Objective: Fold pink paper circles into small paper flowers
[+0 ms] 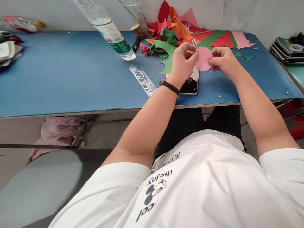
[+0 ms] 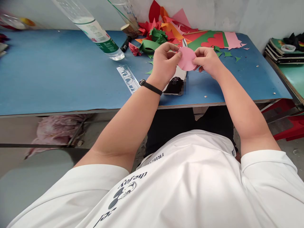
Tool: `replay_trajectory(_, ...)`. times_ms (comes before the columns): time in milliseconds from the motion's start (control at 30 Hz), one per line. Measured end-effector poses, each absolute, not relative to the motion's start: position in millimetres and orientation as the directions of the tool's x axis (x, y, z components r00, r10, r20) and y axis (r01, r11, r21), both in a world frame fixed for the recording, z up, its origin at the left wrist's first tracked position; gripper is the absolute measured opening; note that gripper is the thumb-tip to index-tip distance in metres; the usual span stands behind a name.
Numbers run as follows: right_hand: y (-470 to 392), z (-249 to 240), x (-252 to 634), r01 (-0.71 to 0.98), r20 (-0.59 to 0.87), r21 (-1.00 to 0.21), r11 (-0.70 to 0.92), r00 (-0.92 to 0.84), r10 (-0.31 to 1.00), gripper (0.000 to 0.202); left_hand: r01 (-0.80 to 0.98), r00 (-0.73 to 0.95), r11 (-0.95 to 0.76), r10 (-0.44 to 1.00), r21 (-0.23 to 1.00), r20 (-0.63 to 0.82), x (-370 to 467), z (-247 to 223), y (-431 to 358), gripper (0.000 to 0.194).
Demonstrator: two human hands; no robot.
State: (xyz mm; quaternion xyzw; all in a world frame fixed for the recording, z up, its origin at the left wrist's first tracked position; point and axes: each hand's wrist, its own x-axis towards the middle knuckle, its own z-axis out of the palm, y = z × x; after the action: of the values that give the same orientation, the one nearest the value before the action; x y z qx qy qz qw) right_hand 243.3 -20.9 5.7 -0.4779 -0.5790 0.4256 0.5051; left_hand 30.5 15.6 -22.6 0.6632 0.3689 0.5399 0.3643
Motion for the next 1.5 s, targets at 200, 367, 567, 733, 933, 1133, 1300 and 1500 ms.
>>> replay_trajectory(200,-22.3,8.5,246.6,0.14,0.21,-0.967,0.213,-0.035,0.977,0.039,0.018,0.168,-0.471,0.871,0.882,0.462,29.0,-19.8,10.2,0.025)
replay_trajectory(367,-16.4,8.9,250.5,0.123,0.255,-0.96,0.253,-0.003,0.967,0.04,0.026,0.165,-0.416,0.899,0.909,0.406,31.7,-16.5,7.3,0.04)
replay_trajectory(567,-18.1,7.2,251.0,0.102,0.269,-0.956,0.276,-0.078,0.96,0.037,0.059,0.127,-0.384,0.918,0.921,0.375,33.5,-13.1,5.7,0.043)
replay_trajectory(733,-26.0,10.8,248.4,0.103,0.225,-0.965,0.24,-0.134,0.965,0.038,0.032,0.107,-0.401,0.912,0.915,0.396,34.9,-10.6,0.9,0.041)
replay_trajectory(933,-36.5,13.6,250.2,0.085,0.219,-0.968,0.236,-0.177,0.96,0.028,-0.031,0.196,-0.418,0.888,0.908,0.416,36.7,-5.6,-6.7,0.041)
replay_trajectory(1133,-27.1,6.1,254.0,0.042,0.219,-0.972,0.23,-0.181,0.959,0.017,0.011,0.274,-0.405,0.88,0.914,0.387,32.9,-14.8,1.3,0.025)
replay_trajectory(1300,-21.8,4.4,253.0,0.039,0.262,-0.962,0.27,-0.142,0.955,0.034,0.001,0.253,-0.432,0.872,0.902,0.418,31.8,-26.3,14.3,0.03)
replay_trajectory(1500,-30.0,9.4,252.7,0.117,0.254,-0.954,0.277,-0.179,0.951,0.043,-0.116,0.164,-0.43,0.881,0.895,0.444,31.7,-28.5,14.4,0.041)
